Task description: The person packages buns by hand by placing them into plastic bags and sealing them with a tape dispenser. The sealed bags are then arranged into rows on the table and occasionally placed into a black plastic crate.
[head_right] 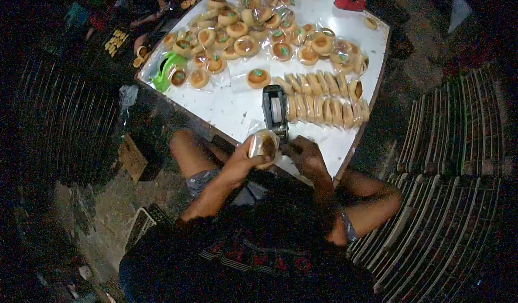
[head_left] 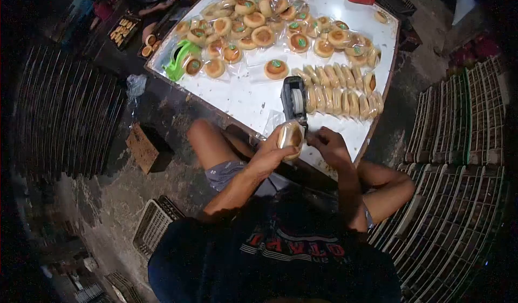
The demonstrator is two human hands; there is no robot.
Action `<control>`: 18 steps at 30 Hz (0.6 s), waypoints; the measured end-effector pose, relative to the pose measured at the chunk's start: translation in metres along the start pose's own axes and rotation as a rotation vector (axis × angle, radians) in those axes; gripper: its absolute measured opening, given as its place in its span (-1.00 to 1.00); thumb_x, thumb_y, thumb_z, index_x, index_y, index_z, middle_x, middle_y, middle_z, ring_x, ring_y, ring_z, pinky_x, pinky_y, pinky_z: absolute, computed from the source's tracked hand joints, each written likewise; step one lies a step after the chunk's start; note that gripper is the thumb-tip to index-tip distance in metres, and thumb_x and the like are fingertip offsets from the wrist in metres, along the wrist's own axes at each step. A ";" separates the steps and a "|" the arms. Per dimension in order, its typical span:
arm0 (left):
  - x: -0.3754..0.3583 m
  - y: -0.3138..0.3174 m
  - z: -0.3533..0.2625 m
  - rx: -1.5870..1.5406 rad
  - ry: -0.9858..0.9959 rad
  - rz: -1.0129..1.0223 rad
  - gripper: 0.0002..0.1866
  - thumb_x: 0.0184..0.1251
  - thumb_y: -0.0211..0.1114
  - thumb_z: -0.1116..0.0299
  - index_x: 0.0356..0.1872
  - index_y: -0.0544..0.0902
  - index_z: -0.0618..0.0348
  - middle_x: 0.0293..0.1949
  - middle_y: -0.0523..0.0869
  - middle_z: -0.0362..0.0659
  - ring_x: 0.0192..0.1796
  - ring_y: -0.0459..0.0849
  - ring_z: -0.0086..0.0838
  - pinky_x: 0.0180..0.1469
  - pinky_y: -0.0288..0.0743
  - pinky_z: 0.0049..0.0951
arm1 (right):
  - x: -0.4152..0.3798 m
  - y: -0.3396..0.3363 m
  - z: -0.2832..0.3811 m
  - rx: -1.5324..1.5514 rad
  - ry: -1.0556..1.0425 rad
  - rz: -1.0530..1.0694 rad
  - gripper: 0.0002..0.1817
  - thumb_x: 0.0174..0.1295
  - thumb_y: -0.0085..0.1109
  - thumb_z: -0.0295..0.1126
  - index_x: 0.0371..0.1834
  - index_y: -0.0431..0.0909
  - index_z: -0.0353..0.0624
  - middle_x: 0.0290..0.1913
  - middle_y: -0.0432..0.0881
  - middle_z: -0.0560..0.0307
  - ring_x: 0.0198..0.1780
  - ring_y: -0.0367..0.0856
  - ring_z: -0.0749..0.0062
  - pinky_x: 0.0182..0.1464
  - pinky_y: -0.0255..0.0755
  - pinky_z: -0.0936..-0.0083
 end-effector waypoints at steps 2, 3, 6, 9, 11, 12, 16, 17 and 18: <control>0.003 0.011 -0.002 0.147 0.066 0.021 -0.30 0.19 0.28 0.55 0.38 0.24 0.24 0.11 0.53 -0.10 0.14 0.51 -0.45 0.17 0.42 -0.44 | -0.010 -0.008 0.059 0.227 -0.123 0.101 -0.65 0.16 0.37 -0.20 -0.43 0.62 -0.35 -0.49 0.56 0.14 -0.44 0.49 0.45 -0.33 0.39 0.43; 0.004 0.016 -0.001 0.217 0.108 0.020 -0.29 0.19 0.29 0.54 0.39 0.23 0.24 0.09 0.53 -0.11 0.12 0.51 -0.45 0.16 0.43 -0.44 | -0.016 -0.010 0.073 0.339 -0.183 0.148 -0.65 0.15 0.39 -0.20 -0.43 0.62 -0.35 -0.50 0.55 0.16 -0.45 0.47 0.47 -0.34 0.38 0.46; 0.008 0.023 0.001 0.189 0.110 0.124 -0.29 0.24 0.30 0.50 0.41 0.21 0.22 0.04 0.53 -0.12 0.05 0.52 -0.49 0.08 0.45 -0.49 | -0.007 -0.019 0.069 0.063 0.032 0.213 -0.61 0.08 0.45 -0.15 -0.45 0.60 -0.32 -0.45 0.55 0.19 -0.41 0.44 0.53 -0.35 0.36 0.52; 0.004 0.023 0.001 0.092 -0.099 0.259 -0.33 0.29 0.28 0.52 0.41 0.24 0.19 0.00 0.56 -0.16 0.02 0.52 -0.53 0.06 0.44 -0.53 | -0.003 -0.022 0.015 -0.144 0.026 0.113 -0.45 -0.09 0.56 -0.03 -0.23 0.59 -0.26 -0.39 0.56 0.23 -0.32 0.52 0.53 -0.29 0.41 0.50; -0.002 0.025 0.003 -0.138 -0.185 0.226 -0.47 0.40 0.20 0.36 0.34 0.33 0.29 -0.01 0.62 -0.15 0.00 0.58 -0.48 0.04 0.48 -0.48 | -0.011 -0.022 -0.001 0.038 0.002 0.099 -0.26 -0.15 0.58 0.02 0.02 0.54 -0.24 -0.18 0.58 0.15 -0.11 0.55 0.44 -0.06 0.46 0.45; -0.004 0.023 0.008 -0.284 -0.264 0.204 -0.47 0.44 0.17 0.25 0.31 0.36 0.35 0.00 0.66 -0.11 -0.01 0.62 -0.42 0.01 0.51 -0.44 | -0.015 -0.020 0.003 0.024 -0.107 0.114 -0.25 -0.15 0.57 0.03 0.04 0.53 -0.24 -0.12 0.56 0.13 -0.05 0.53 0.41 0.00 0.43 0.43; 0.007 0.019 0.025 -0.606 -0.368 0.297 -0.45 0.53 -0.06 0.02 0.21 0.43 0.34 0.01 0.63 0.02 0.03 0.64 -0.31 0.12 0.52 -0.29 | -0.021 -0.022 0.024 -0.060 -0.369 0.137 -0.23 -0.10 0.54 0.03 0.09 0.52 -0.25 0.06 0.52 0.02 0.15 0.46 0.28 0.20 0.32 0.36; 0.011 0.025 0.020 -0.596 -0.304 0.219 -0.47 0.54 -0.07 0.05 0.24 0.41 0.33 0.03 0.63 0.01 0.05 0.63 -0.31 0.11 0.53 -0.28 | -0.018 -0.028 0.025 -0.060 -0.387 0.121 -0.24 -0.10 0.54 0.02 0.09 0.52 -0.25 0.05 0.53 0.03 0.14 0.47 0.27 0.18 0.33 0.36; 0.012 0.035 0.011 -0.586 -0.239 0.137 -0.48 0.55 -0.07 0.08 0.26 0.39 0.32 0.05 0.63 0.00 0.07 0.62 -0.31 0.10 0.54 -0.27 | -0.015 -0.034 0.027 -0.058 -0.405 0.108 -0.25 -0.09 0.54 0.02 0.08 0.52 -0.25 0.05 0.53 0.04 0.12 0.48 0.26 0.17 0.34 0.36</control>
Point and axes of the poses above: each hand's wrist, its own x-axis towards the middle knuckle, its own y-axis out of the palm, z = x × y, the point moved 2 cm from there along x, towards the middle knuckle
